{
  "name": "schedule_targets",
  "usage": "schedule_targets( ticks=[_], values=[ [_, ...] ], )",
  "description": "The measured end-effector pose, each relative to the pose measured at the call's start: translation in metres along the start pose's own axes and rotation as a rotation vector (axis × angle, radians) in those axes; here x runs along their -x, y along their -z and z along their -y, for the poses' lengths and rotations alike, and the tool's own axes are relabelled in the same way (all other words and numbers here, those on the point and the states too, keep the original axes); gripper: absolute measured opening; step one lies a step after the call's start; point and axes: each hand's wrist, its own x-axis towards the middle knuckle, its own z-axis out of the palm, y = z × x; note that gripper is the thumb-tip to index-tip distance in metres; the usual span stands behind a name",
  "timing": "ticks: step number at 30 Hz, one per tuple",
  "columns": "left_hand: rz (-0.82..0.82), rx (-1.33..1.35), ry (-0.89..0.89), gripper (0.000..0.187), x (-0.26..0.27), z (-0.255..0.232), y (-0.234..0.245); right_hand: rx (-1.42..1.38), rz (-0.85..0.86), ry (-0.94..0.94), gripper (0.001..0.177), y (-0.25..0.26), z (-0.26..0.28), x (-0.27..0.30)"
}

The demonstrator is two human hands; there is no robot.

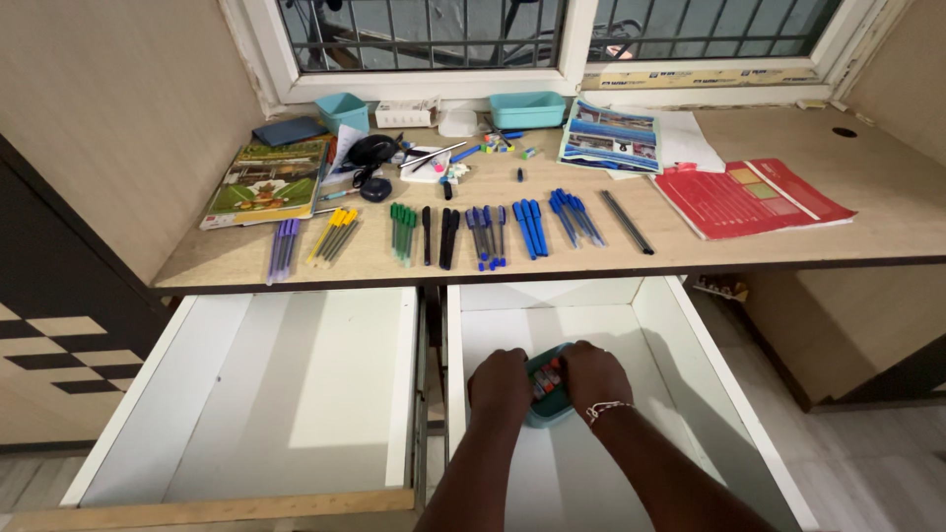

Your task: The person organizes stationery items on a desk by sorting pens and markers into a small teal container. They pick up various writing instruments from the desk surface and place them into the container, which is situated inside an open drawer. The person also handles small erasers and other desk accessories during the process.

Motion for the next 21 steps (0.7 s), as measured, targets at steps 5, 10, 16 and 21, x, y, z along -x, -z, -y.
schedule_targets(
  ticks=[5,10,16,21],
  values=[
    [-0.017,-0.012,-0.01,0.026,0.0,0.0,-0.001,0.058,0.005,0.035,0.014,-0.021,-0.009,-0.009],
    [-0.016,-0.004,-0.022,0.024,0.002,0.0,0.001,0.096,0.01,0.065,0.016,-0.027,-0.012,-0.011],
    [-0.021,-0.008,-0.025,0.019,-0.002,0.002,-0.005,0.01,0.052,-0.01,0.022,-0.008,-0.002,-0.001],
    [0.0,0.004,0.0,0.019,0.0,0.001,-0.003,0.116,0.098,0.028,0.031,-0.016,-0.004,-0.005]
  ],
)
